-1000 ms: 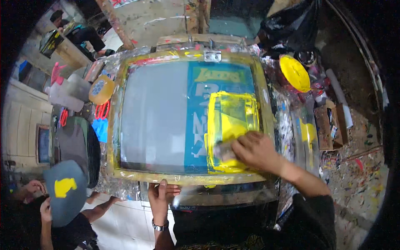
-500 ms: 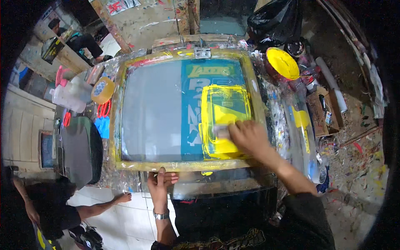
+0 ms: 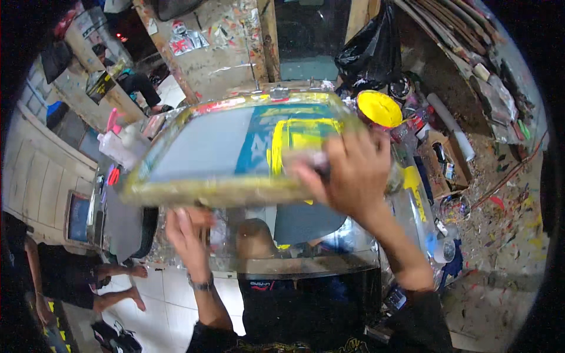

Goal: The person screen prints yellow designs onto multiple grey fabric hat panels by lowering a screen, applying ink with a squeegee, and then removing and stacking each printed panel.

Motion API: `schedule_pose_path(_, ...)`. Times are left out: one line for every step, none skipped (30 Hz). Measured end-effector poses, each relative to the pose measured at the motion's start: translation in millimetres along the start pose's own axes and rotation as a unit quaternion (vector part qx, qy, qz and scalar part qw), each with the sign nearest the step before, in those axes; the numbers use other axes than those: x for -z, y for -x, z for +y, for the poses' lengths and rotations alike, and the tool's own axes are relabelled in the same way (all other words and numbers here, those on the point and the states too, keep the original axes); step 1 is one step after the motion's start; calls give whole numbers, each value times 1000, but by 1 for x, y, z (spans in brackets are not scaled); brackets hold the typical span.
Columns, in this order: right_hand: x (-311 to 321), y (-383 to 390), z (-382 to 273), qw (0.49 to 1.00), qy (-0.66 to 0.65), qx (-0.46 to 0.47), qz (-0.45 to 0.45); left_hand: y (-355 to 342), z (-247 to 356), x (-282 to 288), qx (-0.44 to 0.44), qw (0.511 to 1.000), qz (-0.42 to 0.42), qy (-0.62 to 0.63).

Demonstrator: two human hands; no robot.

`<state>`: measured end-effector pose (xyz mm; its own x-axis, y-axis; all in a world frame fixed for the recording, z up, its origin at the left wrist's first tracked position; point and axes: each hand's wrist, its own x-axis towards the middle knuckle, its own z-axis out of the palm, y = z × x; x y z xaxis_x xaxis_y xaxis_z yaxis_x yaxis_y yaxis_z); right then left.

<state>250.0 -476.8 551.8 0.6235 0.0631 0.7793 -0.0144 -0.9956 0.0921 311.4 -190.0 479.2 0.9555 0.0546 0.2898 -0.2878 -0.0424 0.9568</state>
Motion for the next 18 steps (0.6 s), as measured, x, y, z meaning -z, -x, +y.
schedule_pose_path(1,-30,9,999,12,14,31,-14,-1,-18,-41,998,39,5)
schedule_pose_path(0,-53,17,999,29,1,13,-30,0,-43,-82,993,79,7)
schedule_pose_path(6,-74,27,999,51,-10,-1,-35,4,-81,-127,984,124,26)
schedule_pose_path(10,-94,38,998,39,-34,-43,-51,-25,-112,-187,980,67,-29)
schedule_pose_path(13,-112,43,995,16,-57,-85,-54,-36,-139,-158,981,0,-117)
schedule_pose_path(28,-132,43,978,8,-104,-178,-58,-47,-170,-138,968,-72,-198)
schedule_pose_path(30,-147,35,987,-7,-79,-137,-67,-102,-173,-255,895,-22,-366)
schedule_pose_path(20,-154,47,992,0,-67,-105,-57,-118,-187,-172,874,-82,-446)
schedule_pose_path(13,-161,48,996,-3,-52,-69,-58,-138,-177,-199,861,-69,-464)
schedule_pose_path(14,-170,40,994,-13,-58,-88,-62,-159,-155,-221,844,-52,-486)
schedule_pose_path(13,-177,38,993,-20,-58,-98,-60,-172,-138,-245,829,-43,-501)
schedule_pose_path(11,-177,55,991,-4,-69,-114,-47,-159,-141,-149,913,-65,-373)
schedule_pose_path(5,-179,66,988,-4,-77,-131,-27,-134,-126,-41,965,-77,-248)
schedule_pose_path(-2,-186,70,990,18,-88,-113,-5,-116,-93,44,987,-36,-153)
schedule_pose_path(27,-208,60,956,85,-156,-232,17,-112,-58,99,992,-16,-72)
schedule_pose_path(23,-211,47,953,0,-190,-238,45,-115,-8,161,986,31,-8)
schedule_pose_path(4,-214,51,978,-30,-151,-141,71,-117,43,195,979,54,40)
schedule_pose_path(-29,-221,72,963,-236,-124,-34,85,-102,62,256,963,63,54)
